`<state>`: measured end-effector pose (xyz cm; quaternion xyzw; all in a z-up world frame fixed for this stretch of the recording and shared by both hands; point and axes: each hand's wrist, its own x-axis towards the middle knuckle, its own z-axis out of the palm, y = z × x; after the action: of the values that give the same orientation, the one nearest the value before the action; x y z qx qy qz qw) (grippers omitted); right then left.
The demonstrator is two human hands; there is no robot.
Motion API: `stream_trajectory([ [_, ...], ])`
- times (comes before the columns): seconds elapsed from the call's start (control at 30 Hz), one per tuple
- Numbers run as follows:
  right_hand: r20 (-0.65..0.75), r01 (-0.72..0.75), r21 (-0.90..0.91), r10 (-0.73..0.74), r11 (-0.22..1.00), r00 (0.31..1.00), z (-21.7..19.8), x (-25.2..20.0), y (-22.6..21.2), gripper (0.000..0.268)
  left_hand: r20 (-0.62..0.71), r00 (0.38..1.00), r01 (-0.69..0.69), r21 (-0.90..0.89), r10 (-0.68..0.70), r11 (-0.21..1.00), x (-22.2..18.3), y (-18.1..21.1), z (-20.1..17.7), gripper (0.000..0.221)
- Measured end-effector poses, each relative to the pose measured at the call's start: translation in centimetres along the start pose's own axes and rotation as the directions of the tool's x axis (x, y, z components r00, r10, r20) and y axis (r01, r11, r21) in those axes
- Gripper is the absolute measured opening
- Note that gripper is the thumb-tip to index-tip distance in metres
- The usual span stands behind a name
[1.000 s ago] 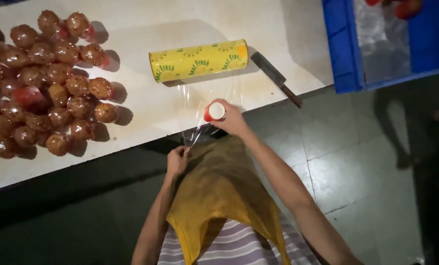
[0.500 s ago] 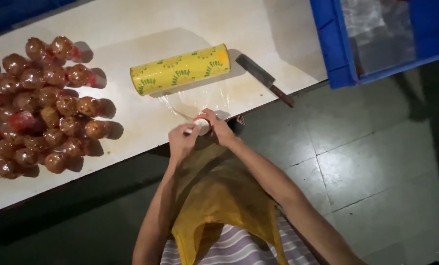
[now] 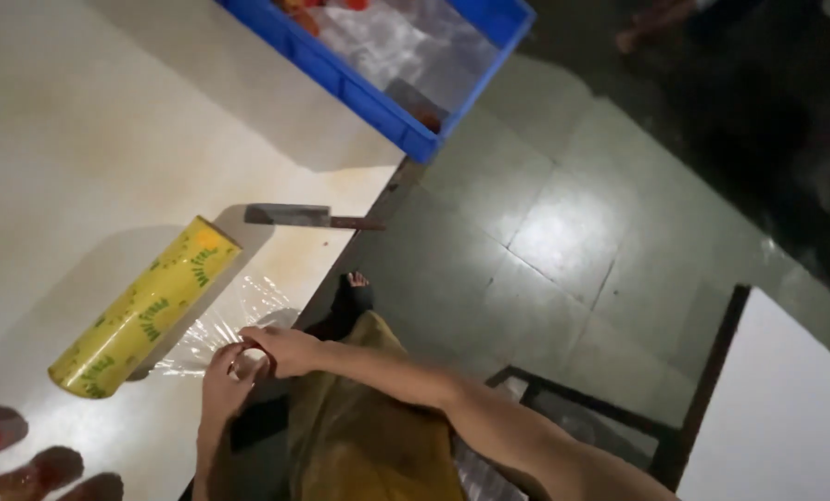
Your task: Wrapping small red and white food containers individually with plastic cling wrap and cutting the wrap with a knife.
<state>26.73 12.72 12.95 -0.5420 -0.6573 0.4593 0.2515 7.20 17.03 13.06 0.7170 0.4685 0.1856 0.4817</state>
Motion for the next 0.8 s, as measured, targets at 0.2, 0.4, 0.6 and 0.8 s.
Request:
stream_trajectory([
  [0.2,-0.239,-0.079,0.114,0.104,0.99,0.965,-3.6,-4.6,2.7,0.063,0.089,0.989,0.129,-0.141,-0.117,0.982,1.7,-2.0,1.0,0.046],
  [0.4,-0.098,-0.365,0.592,0.514,0.718,0.852,1.2,-5.2,18.5,0.1,-0.035,0.999,-0.029,-0.059,0.027,0.998,-0.1,-0.9,-0.1,0.032],
  [0.6,0.111,-0.429,0.656,0.483,0.62,0.868,1.9,-2.8,17.7,0.071,-0.109,0.994,-0.009,-0.064,0.002,0.998,0.6,0.1,-0.2,0.037],
  [0.8,0.258,-0.495,0.675,0.454,0.547,0.853,2.0,-3.6,14.6,0.043,-0.132,0.991,0.019,-0.045,-0.025,0.999,0.5,-0.5,0.3,0.037],
])
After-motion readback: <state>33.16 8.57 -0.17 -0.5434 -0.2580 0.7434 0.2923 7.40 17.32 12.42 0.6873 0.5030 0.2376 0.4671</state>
